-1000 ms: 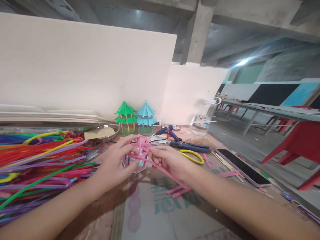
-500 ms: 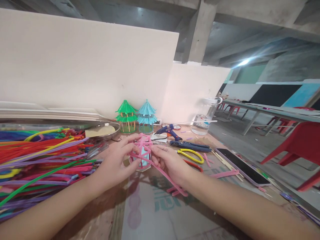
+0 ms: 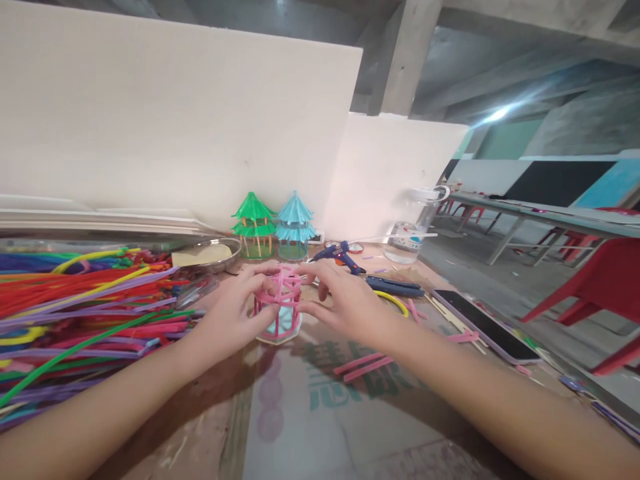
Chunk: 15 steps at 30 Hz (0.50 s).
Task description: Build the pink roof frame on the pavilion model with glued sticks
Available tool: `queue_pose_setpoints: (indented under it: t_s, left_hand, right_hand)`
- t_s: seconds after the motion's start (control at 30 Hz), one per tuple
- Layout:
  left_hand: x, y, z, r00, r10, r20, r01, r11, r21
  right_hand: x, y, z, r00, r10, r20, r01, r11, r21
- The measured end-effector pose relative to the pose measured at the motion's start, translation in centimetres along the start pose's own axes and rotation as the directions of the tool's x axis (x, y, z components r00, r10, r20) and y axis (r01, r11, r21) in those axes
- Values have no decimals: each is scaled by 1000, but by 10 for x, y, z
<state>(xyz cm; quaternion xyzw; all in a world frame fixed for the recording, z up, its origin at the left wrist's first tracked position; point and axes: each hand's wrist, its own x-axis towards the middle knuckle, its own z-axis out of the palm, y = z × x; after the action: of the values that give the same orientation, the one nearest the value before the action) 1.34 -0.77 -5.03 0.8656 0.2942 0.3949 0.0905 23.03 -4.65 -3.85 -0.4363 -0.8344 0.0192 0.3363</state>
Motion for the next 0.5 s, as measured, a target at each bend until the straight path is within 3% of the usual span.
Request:
queue_pose_setpoints:
  t_s: [0.27,0.5]
  left_hand:
    - [-1,-3,1,1000,15,26,-15,1000,-6]
    - [-2,-13,3,996,69,59,-66,997,-46]
  right_hand:
    - [0,12,12,1000,-4,-13,5,998,70]
    - [8,17,15,990,120,78,-140,915,379]
